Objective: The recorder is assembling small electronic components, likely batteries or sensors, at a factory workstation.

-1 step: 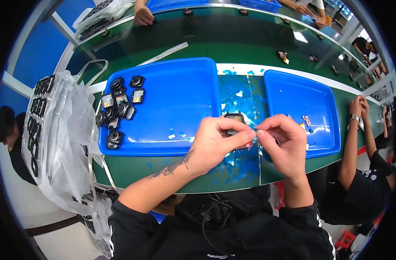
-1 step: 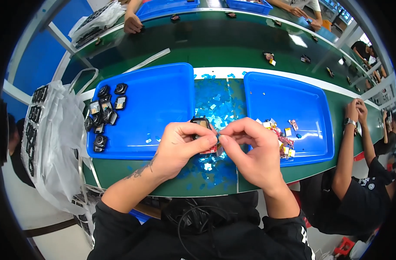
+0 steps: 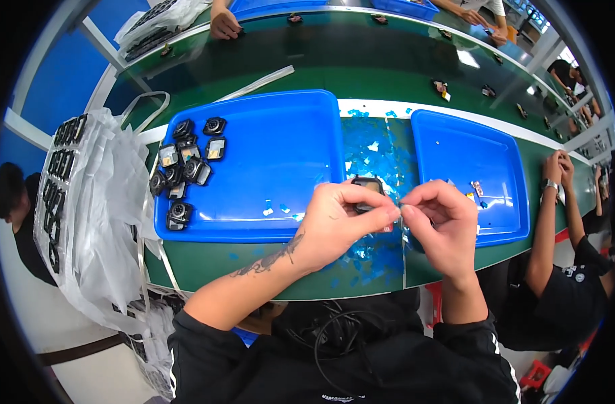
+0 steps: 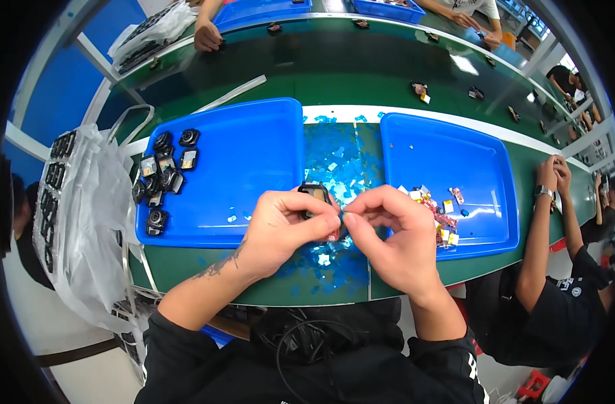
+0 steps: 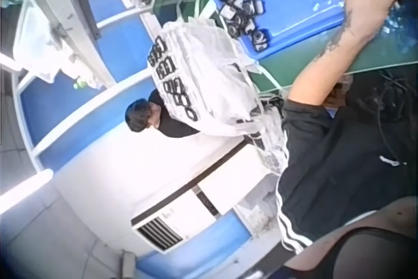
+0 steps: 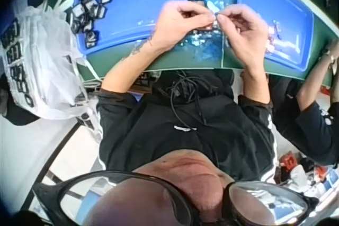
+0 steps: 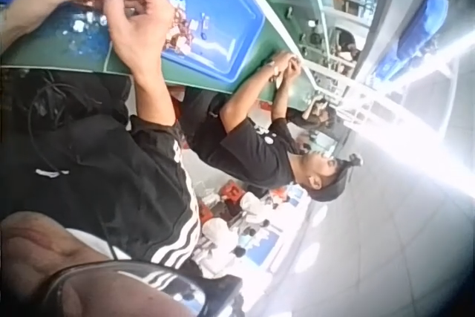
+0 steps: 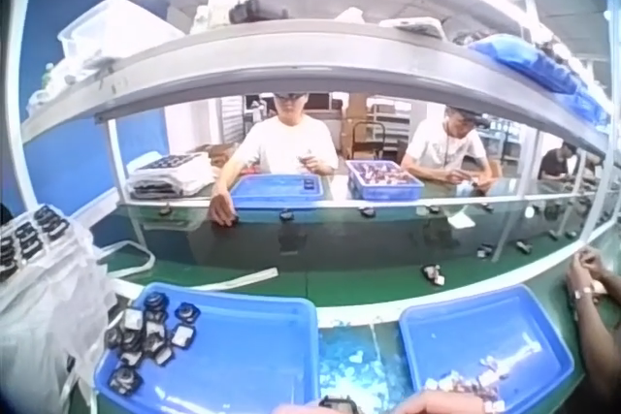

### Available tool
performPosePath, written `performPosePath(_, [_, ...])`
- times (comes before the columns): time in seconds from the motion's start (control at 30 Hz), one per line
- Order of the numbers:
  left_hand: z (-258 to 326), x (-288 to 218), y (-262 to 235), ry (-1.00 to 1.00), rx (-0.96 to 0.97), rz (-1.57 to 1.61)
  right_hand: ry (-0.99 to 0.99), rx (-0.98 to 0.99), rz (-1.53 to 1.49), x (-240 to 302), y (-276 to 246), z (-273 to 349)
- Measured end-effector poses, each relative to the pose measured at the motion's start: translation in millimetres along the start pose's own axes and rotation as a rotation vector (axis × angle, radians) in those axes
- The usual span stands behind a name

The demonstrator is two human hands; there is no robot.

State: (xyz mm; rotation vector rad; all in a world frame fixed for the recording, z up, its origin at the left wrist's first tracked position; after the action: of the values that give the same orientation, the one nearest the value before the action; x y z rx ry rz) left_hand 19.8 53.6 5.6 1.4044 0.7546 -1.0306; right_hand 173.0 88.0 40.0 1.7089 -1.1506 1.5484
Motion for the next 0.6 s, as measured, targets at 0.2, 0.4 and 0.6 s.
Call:
performPosePath(0.2, [2.9,-14.0,-3.8,0.224,-0.027,-0.544,0.046,0.051,-0.142,-9.1,-0.5,-3.3])
performPosePath(0.4, [3.8,-11.3,-5.1,0.223,-0.065,-0.501,0.037,0.007,-0.157,-9.2,3.6,-2.0])
performPosePath(0.6, [5.6,-13.0,-2.4,0.292,-0.045,-0.571,0.009,0.077,0.103,-7.8,4.9,-4.2])
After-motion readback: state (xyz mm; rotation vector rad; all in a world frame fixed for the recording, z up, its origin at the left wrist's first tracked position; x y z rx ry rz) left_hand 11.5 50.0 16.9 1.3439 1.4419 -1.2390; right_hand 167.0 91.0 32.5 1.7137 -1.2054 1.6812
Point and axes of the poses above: each hand's wrist, its own z-axis away from the middle knuckle, its own y-axis out of the palm, x = y × z, the point moved 5 cm from there along -z, towards the middle knuckle, and after that the axes turned 4 degrees about x, right-handed, at the moved point
